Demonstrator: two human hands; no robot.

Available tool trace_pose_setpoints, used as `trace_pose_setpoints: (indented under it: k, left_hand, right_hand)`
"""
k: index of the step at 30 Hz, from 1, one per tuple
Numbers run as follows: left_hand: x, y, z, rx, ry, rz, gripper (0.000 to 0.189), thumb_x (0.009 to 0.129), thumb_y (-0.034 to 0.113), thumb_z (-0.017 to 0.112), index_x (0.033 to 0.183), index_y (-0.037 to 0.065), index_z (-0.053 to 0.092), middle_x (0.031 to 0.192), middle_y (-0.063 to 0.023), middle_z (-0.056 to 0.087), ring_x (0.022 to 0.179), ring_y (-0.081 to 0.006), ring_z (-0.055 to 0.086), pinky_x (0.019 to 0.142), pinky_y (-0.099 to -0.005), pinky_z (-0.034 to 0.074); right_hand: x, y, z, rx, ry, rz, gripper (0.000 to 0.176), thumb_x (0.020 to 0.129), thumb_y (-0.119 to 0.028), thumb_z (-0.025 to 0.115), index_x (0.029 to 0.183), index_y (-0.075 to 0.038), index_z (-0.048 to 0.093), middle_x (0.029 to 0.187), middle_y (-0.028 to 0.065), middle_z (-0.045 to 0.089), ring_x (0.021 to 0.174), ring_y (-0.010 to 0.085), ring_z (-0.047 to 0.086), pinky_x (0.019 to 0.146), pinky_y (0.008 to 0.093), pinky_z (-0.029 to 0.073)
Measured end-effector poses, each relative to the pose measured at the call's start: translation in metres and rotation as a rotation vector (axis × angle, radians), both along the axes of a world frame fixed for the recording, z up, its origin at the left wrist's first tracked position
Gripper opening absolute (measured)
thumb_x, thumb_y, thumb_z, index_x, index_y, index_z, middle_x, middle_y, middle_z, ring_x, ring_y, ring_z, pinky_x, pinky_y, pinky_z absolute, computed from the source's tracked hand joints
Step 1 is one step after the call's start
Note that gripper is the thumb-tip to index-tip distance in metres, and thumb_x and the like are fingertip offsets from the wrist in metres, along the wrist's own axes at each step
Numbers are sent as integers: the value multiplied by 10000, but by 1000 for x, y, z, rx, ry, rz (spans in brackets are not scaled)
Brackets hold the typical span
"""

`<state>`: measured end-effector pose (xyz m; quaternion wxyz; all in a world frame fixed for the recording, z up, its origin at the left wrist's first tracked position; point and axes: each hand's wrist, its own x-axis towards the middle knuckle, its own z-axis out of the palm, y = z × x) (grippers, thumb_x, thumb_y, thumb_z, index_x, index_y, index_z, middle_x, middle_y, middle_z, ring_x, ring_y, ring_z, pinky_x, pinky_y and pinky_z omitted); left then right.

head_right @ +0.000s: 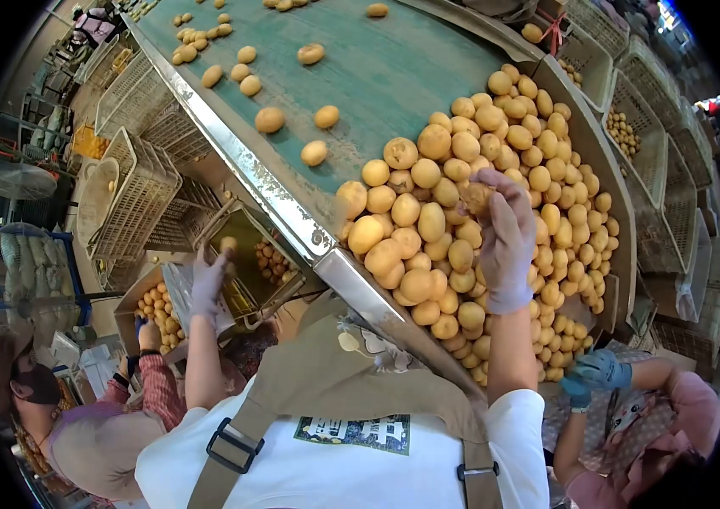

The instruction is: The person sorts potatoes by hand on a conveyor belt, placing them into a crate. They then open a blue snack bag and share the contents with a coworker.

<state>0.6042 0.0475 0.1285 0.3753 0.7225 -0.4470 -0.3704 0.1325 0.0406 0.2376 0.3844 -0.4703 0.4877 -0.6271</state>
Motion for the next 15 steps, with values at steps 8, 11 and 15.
trace_pose_setpoints:
  k: [8,11,15]
  left_hand:
    - [-181,-75,141,-698,-773,-1178,584,750,229,713,1295,55,600,1308,-189,589,1225,-354,572,1042,-414,455]
    - [-217,-103,151,-174,-951,-1438,629,716,316,725,1259,34,582,1206,-202,607,1106,-360,626,979,-433,489]
    - [-245,-112,171,136,-1047,-1634,614,715,290,735,1200,-37,550,1160,-213,611,1046,-362,649,897,-445,529]
  right_hand:
    - [32,32,0,183,104,0,283,962,-23,514,1218,45,616,1238,104,625,1143,151,564,964,257,429]
    - [28,49,-7,33,283,20,289,941,-1,539,1217,47,610,1246,126,628,1150,171,572,962,272,445]
    - [27,68,-14,81,167,-55,274,925,20,546,1189,57,608,1247,143,629,1188,204,568,1032,317,432]
